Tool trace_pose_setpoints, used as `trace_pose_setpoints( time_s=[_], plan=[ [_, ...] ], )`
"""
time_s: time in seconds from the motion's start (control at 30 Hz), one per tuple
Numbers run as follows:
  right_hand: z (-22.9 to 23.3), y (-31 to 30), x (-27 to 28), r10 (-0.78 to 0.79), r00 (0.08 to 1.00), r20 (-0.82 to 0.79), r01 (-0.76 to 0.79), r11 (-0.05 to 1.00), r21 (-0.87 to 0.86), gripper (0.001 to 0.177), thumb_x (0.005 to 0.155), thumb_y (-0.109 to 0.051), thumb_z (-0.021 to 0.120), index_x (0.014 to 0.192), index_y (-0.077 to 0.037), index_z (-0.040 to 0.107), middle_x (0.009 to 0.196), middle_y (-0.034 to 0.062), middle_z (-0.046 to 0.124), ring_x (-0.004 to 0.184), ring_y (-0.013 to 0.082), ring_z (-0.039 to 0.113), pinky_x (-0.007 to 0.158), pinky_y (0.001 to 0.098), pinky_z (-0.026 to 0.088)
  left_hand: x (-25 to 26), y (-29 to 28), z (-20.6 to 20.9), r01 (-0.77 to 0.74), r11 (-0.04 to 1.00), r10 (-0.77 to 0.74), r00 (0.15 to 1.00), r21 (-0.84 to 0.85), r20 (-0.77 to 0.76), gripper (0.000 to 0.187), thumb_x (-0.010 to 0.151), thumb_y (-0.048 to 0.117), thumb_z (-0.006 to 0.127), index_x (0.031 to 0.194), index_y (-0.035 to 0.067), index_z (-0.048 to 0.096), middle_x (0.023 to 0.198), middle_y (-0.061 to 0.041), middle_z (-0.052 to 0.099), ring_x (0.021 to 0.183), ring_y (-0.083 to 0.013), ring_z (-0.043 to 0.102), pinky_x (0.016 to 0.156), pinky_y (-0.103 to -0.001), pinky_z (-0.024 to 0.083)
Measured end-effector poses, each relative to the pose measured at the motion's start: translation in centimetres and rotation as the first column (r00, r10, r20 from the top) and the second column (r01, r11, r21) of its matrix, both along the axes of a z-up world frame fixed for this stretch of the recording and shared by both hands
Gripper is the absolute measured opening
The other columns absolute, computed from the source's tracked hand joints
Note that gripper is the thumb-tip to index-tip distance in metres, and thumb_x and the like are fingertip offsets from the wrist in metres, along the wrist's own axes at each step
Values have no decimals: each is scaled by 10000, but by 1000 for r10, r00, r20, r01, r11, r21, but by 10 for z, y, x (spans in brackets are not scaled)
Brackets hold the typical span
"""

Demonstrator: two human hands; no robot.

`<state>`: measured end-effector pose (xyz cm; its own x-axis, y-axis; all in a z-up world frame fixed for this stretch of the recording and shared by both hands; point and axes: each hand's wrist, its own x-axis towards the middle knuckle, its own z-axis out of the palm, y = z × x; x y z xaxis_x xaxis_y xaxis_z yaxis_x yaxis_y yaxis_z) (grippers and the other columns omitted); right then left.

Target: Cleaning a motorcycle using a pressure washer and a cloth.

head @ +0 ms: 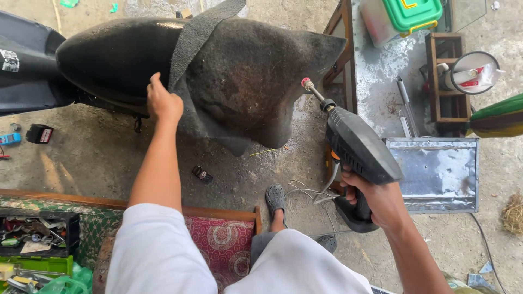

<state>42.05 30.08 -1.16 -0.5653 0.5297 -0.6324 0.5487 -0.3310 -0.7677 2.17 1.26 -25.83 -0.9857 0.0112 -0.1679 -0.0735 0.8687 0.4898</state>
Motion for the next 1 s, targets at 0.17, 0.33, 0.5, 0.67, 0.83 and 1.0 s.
trace_pose_setpoints(
  time_s=[0.17,0.33,0.5,0.67,0.83,1.0],
  plan=[
    [8,-5,0,26,999,41,-26,1000,13,190,802,19,725,975,31,647,732,133,664,500,193,590,418,342,454,1,51,12,174,979,-197,947,-110,-253,441,907,208,768,1299,124,585,1234,-190,645,1143,-411,631,899,-483,519],
    [19,-15,-44,210,974,90,-221,967,131,149,822,-10,729,960,8,676,712,108,676,482,175,584,422,322,455,-21,69,8,50,999,-49,988,1,-145,336,1023,410,664,1082,80,684,1002,-192,732,966,-439,680,810,-519,533],
    [-28,0,-79,131,990,48,-132,991,29,89,845,-12,696,929,15,685,748,104,683,514,170,597,454,310,477,-58,59,19,-154,986,152,988,66,28,448,1016,505,576,949,96,745,987,-155,752,959,-399,698,793,-514,537],
    [-17,6,-89,110,989,100,-114,993,38,152,852,-91,694,966,0,651,733,112,637,501,181,558,435,319,434,-131,16,-58,-504,802,453,863,320,224,462,862,460,788,1029,31,749,1070,-166,720,1018,-296,713,870,-394,551],
    [-30,12,-87,62,987,151,-64,998,9,171,842,-91,685,988,-7,658,736,117,635,513,181,556,448,317,438,-153,12,-57,-575,682,462,818,452,344,437,983,375,733,1164,-21,702,1283,-201,685,1170,-341,663,1020,-477,500],
    [-31,11,-86,25,986,167,-32,999,38,175,836,-64,687,989,15,657,727,149,641,502,201,560,443,336,443,-142,50,-47,-305,951,301,950,49,79,439,987,482,645,1175,88,608,1274,-92,624,1233,-331,528,1032,-589,385]
  ],
)
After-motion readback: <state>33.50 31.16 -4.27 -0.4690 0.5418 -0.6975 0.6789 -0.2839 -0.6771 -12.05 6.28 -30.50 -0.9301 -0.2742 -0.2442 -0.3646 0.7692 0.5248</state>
